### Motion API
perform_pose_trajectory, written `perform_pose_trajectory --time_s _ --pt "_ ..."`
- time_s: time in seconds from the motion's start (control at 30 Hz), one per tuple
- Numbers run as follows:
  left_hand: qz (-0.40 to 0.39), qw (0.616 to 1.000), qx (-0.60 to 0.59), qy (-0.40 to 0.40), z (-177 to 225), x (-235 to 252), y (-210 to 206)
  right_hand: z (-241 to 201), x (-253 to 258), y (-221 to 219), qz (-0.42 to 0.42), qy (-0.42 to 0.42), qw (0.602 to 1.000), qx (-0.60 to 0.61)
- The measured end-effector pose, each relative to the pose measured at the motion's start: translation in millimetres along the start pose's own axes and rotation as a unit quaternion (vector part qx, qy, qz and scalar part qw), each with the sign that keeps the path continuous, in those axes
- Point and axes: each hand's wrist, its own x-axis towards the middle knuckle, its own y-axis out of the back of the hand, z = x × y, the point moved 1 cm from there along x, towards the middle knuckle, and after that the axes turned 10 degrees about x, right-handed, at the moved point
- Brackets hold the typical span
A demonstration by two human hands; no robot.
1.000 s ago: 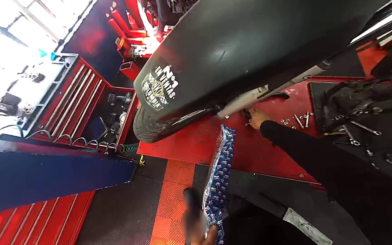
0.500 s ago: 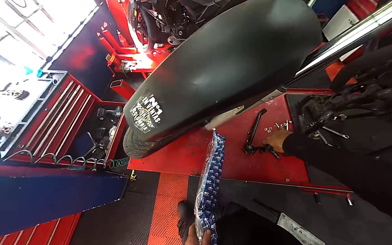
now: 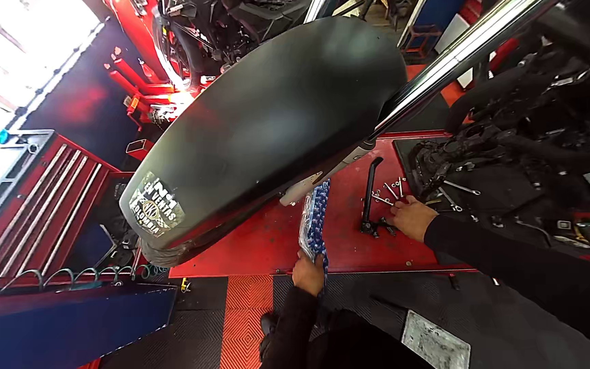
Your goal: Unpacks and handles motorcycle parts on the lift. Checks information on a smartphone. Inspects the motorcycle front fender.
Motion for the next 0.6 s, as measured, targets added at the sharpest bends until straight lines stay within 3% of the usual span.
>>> perform_pose_trajectory --time_s 0.2,0.43,0.6 --pt "0.064 0.997 0.044 0.023 21.3 43.1 -11.3 -12.7 -8.9 -13.7 0.044 0.06 0.994 0.086" --pt "0.111 0.989 0.085 0.038 9.7 51.6 3.6 -72.2 8.6 -89.6 0.107 0.124 0.961 0.222" --pt "0.108 0.989 0.093 0.039 -3.5 56.1 12.1 -96.3 18.3 -123.1 0.111 0.092 0.936 0.32"
